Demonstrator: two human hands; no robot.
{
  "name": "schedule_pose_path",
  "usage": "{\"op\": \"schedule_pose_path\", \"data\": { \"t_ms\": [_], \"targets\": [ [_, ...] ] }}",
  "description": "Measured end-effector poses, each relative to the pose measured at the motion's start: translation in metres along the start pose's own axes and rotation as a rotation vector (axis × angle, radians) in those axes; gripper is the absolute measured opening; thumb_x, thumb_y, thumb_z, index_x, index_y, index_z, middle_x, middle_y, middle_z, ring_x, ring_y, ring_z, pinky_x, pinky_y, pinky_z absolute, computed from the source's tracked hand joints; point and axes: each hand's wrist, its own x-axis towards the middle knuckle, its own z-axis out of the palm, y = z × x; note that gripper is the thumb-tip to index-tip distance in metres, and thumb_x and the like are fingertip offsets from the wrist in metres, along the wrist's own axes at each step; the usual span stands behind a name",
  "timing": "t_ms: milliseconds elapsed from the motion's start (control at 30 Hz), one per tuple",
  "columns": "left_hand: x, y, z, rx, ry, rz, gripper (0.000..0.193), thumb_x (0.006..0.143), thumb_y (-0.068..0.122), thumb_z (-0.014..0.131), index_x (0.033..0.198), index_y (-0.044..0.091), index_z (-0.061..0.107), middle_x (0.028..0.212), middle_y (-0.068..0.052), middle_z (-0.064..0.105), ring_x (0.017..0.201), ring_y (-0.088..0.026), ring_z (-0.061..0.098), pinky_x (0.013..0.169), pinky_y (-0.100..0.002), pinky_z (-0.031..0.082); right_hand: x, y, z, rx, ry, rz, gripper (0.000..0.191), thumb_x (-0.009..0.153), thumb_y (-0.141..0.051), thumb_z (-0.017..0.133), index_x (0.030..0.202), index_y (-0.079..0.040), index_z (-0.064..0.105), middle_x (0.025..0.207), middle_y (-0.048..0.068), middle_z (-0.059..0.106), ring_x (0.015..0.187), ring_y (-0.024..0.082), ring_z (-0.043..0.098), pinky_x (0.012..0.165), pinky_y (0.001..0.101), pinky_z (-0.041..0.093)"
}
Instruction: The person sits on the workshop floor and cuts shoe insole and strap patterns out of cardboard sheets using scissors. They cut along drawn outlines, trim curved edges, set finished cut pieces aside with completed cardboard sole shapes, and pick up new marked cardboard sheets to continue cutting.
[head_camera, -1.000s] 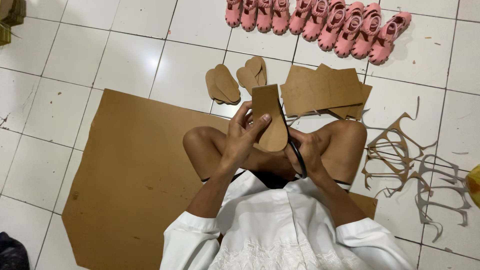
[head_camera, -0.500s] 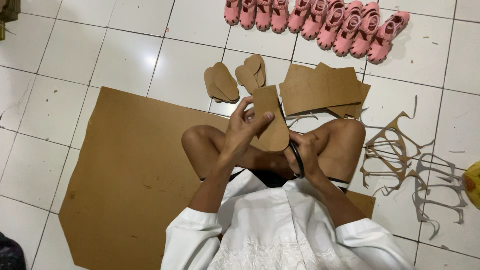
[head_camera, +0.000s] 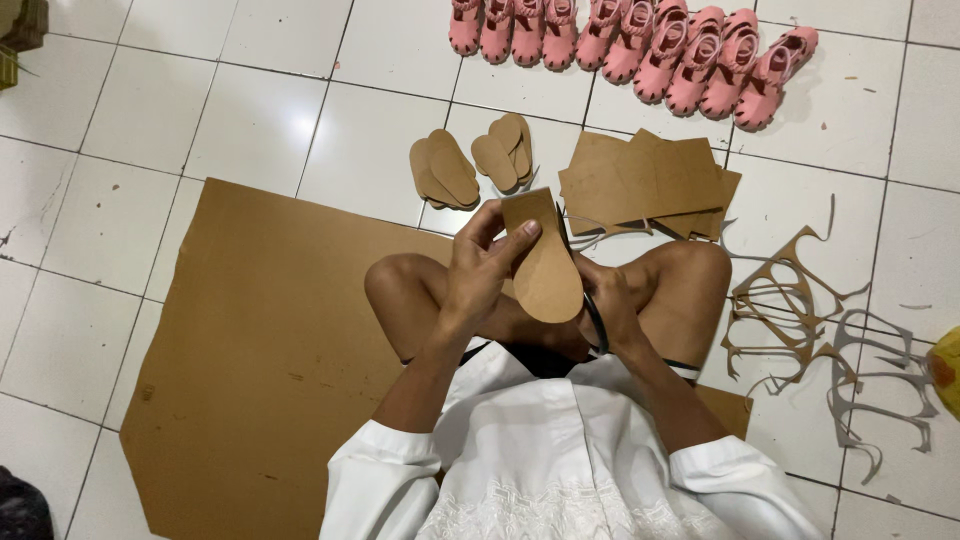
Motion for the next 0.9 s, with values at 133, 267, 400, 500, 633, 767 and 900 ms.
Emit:
{"op": "schedule_pose_path", "data": {
  "t_ms": [133,267,400,500,633,767,900],
  "targets": [
    [-0.005,-0.003,0.007,0.009,0.001,0.072,0.032,0.101,0.010,0.069,0.127,-0.007,0.060,0.120,-0.013,0.068,0.107,-0.014,0.068,0.093,-0.029,0.060,0.002,0.002,-0.001,-0.011,0.019,0.003,0.036,0.091,-0.004,0.057,0.125,0.005,0.064,0.092,0.019,0.075,0.081,0.017,0.070,0.070,0.0306,0.056],
    [-0.008,-0.001,0.010,0.041,-0.009,0.068,0.036,0.100,0.011,0.069,0.129,-0.007,0.059,0.121,-0.013,0.068,0.110,-0.015,0.068,0.097,-0.030,0.059,0.001,0.005,-0.002,0.000,0.013,-0.016,0.027,0.094,-0.007,0.059,0.117,0.004,0.066,0.093,0.018,0.075,0.083,0.016,0.070,0.071,0.0305,0.056],
    [-0.010,0.002,0.011,0.039,-0.026,0.065,0.038,0.100,0.012,0.069,0.131,-0.008,0.059,0.123,-0.014,0.068,0.110,-0.015,0.067,0.097,-0.030,0.059,-0.002,0.007,-0.003,0.007,0.032,-0.002,0.024,0.091,-0.007,0.061,0.111,0.005,0.068,0.086,0.017,0.074,0.077,0.017,0.068,0.067,0.0307,0.054],
    [-0.010,0.004,0.011,0.047,-0.022,0.042,0.039,0.100,0.012,0.069,0.132,-0.007,0.059,0.123,-0.013,0.068,0.110,-0.015,0.068,0.096,-0.030,0.060,-0.003,0.008,-0.003,-0.062,0.058,-0.011,0.022,0.090,-0.008,0.060,0.107,0.004,0.069,0.081,0.015,0.073,0.071,0.017,0.068,0.063,0.0303,0.053],
    [-0.009,0.003,0.010,0.050,-0.023,0.020,0.041,0.099,0.014,0.069,0.133,-0.007,0.059,0.122,-0.013,0.069,0.108,-0.014,0.069,0.094,-0.029,0.060,-0.005,0.011,-0.002,-0.126,0.095,-0.059,0.023,0.087,-0.009,0.057,0.104,0.001,0.070,0.075,0.013,0.071,0.064,0.017,0.067,0.061,0.0295,0.051],
    [-0.008,0.002,0.008,0.051,-0.033,-0.004,0.044,0.099,0.015,0.070,0.135,-0.007,0.059,0.117,-0.013,0.070,0.103,-0.014,0.068,0.088,-0.029,0.059,-0.007,0.014,0.000,-0.161,0.119,0.000,0.023,0.086,-0.009,0.058,0.101,0.001,0.071,0.066,0.013,0.064,0.054,0.020,0.060,0.054,0.0313,0.046],
    [-0.007,0.000,0.007,0.066,-0.039,-0.004,0.044,0.098,0.015,0.071,0.135,-0.007,0.060,0.118,-0.013,0.071,0.105,-0.013,0.068,0.091,-0.029,0.059,-0.004,0.012,0.000,-0.139,0.099,-0.001,0.021,0.087,-0.010,0.062,0.102,0.003,0.070,0.071,0.013,0.068,0.061,0.018,0.065,0.059,0.0295,0.051]
  ]
}}
